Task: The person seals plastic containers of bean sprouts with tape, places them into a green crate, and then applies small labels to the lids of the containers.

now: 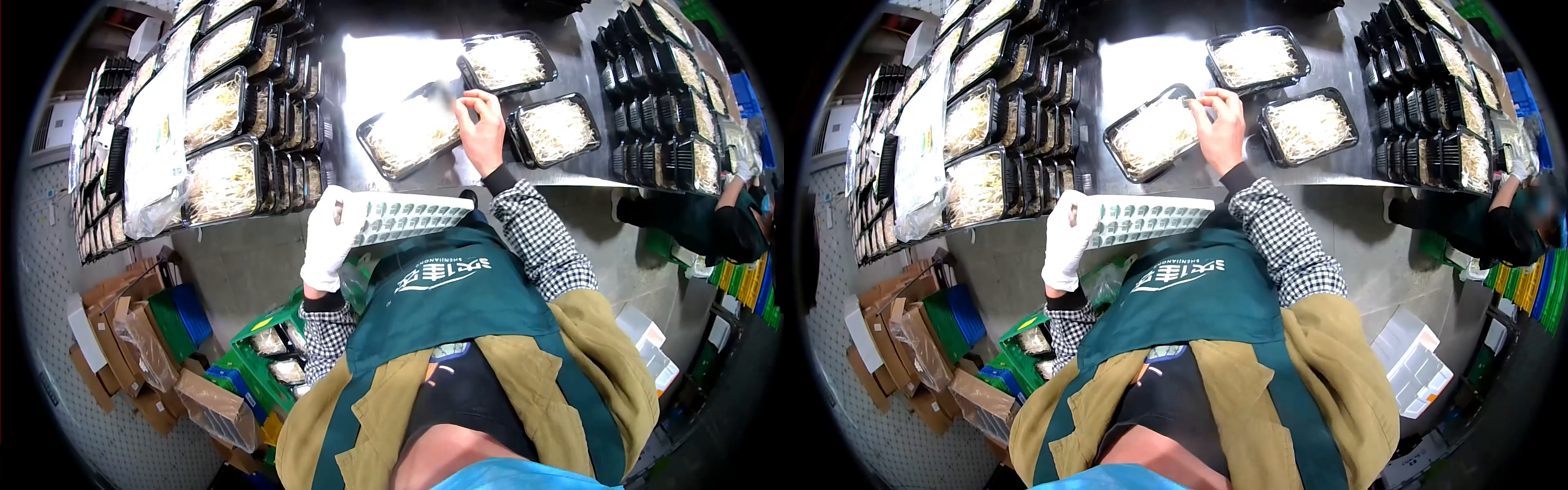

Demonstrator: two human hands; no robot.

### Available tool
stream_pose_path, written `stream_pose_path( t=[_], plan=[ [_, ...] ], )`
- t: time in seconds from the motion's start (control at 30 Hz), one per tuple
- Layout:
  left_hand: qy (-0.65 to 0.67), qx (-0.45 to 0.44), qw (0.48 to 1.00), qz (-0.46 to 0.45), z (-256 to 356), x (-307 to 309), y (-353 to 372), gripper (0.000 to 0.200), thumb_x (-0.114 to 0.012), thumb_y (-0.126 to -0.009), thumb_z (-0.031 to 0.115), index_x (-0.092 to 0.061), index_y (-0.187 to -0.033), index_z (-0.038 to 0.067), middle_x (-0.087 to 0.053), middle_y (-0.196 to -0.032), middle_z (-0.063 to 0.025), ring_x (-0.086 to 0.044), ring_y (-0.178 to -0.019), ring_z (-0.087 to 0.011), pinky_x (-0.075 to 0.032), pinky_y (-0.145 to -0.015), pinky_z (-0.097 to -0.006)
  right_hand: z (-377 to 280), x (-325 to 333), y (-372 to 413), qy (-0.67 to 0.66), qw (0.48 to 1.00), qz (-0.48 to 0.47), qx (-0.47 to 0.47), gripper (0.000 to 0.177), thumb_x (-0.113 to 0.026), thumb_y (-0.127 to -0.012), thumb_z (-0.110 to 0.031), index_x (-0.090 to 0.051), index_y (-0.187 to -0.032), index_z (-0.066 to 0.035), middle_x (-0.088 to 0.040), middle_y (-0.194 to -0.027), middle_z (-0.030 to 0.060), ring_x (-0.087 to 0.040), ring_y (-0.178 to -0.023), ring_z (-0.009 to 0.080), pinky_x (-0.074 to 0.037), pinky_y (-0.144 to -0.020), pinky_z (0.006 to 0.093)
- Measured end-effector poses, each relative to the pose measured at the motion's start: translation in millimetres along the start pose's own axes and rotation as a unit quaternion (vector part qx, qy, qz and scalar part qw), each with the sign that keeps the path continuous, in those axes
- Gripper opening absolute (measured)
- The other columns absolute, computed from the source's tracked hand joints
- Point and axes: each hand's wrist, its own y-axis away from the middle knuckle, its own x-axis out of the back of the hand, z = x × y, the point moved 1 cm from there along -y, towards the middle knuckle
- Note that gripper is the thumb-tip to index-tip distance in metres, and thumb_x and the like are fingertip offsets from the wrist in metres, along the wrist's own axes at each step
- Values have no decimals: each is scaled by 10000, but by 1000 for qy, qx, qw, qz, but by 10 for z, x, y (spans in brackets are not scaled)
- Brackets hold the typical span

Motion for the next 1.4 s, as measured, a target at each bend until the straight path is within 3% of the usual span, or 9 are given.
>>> stream_pose_path(
  t=[0.2, 0.3, 0.57, 0.73, 0.83, 0.97, 1.07, 1.27, 1.4],
  plan=[
    [-87, -67, 988, -111, -71, -325, -440, 228, -577, -892, 129, -643, -1082, 20, -686, -997, -134, -657, -942, -206, -493, -846, -298, 63, -130, 153, 119, 984, -120, 56, 135, -719, -759, -215, -698, -754, -82, -608, -962, 48, -513, -1021, 235, -344, -936, 408],
    [-224, -271, 928, -125, -309, -612, -760, 222, -584, -874, 154, -646, -1023, 2, -643, -938, -122, -627, -870, -246, -497, -793, -326, 78, -168, 199, 126, 987, -79, 64, 137, -716, -764, -217, -691, -749, -82, -601, -939, 36, -515, -1000, 235, -345, -931, 410],
    [-482, -239, 838, -89, -609, -1067, -1023, 159, -538, -865, 182, -630, -870, 52, -636, -895, -146, -617, -852, -291, -497, -755, -393, 19, -131, 200, 201, 971, -62, 112, 136, -738, -727, -227, -664, -700, -117, -572, -938, 22, -503, -997, 215, -330, -925, 416],
    [-488, -232, 834, -107, -620, -1052, -1102, 176, -556, -865, 175, -645, -896, 26, -641, -904, -157, -624, -842, -289, -501, -768, -375, -16, 1, 68, 216, 973, -77, -13, 337, -739, -740, -233, -572, -985, -72, -572, -947, 54, -518, -971, 249, -409, -833, 423],
    [-276, -210, 934, -89, -265, -707, -950, 199, -575, -873, 153, -646, -984, 4, -643, -930, -175, -631, -840, -271, -500, -787, -344, 88, 108, 89, 29, 995, -71, -59, 261, -730, -777, -186, -578, -925, -34, -584, -898, 62, -558, -873, 196, -460, -766, 347],
    [-118, -21, 991, -66, -25, -430, -635, 209, -588, -910, 132, -642, -1058, -5, -666, -965, -58, -599, -861, -119, -473, -777, -260, -153, 669, 107, -209, 893, -397, -18, 292, -745, -796, -187, -619, -996, -16, -661, -914, 68, -626, -805, 147, -496, -725, 295],
    [-160, -103, 982, -20, 149, -425, -500, 198, -605, -906, 134, -651, -1043, -2, -668, -949, -46, -588, -843, -87, -471, -750, -240, -427, 928, 92, -107, 876, -470, 2, 295, -759, -786, -210, -641, -975, -15, -671, -838, 88, -637, -778, 155, -495, -709, 293],
    [161, 0, 987, 0, 533, -683, -297, 225, -648, -884, 161, -669, -1013, -22, -675, -848, -50, -589, -741, -72, -479, -662, -239, -480, 1116, -53, -149, 844, -515, -32, 190, -649, -887, -159, -662, -886, 31, -612, -692, 68, -541, -635, 95, -450, -609, 258],
    [20, -47, 998, 26, 329, -657, -381, 129, -665, -877, 120, -698, -871, -5, -643, -738, 21, -537, -657, -31, -428, -613, -192, -499, 1187, -158, -96, 829, -550, -24, 226, -643, -890, -187, -654, -915, 38, -638, -750, 82, -580, -682, 147, -474, -664, 284]
  ],
)
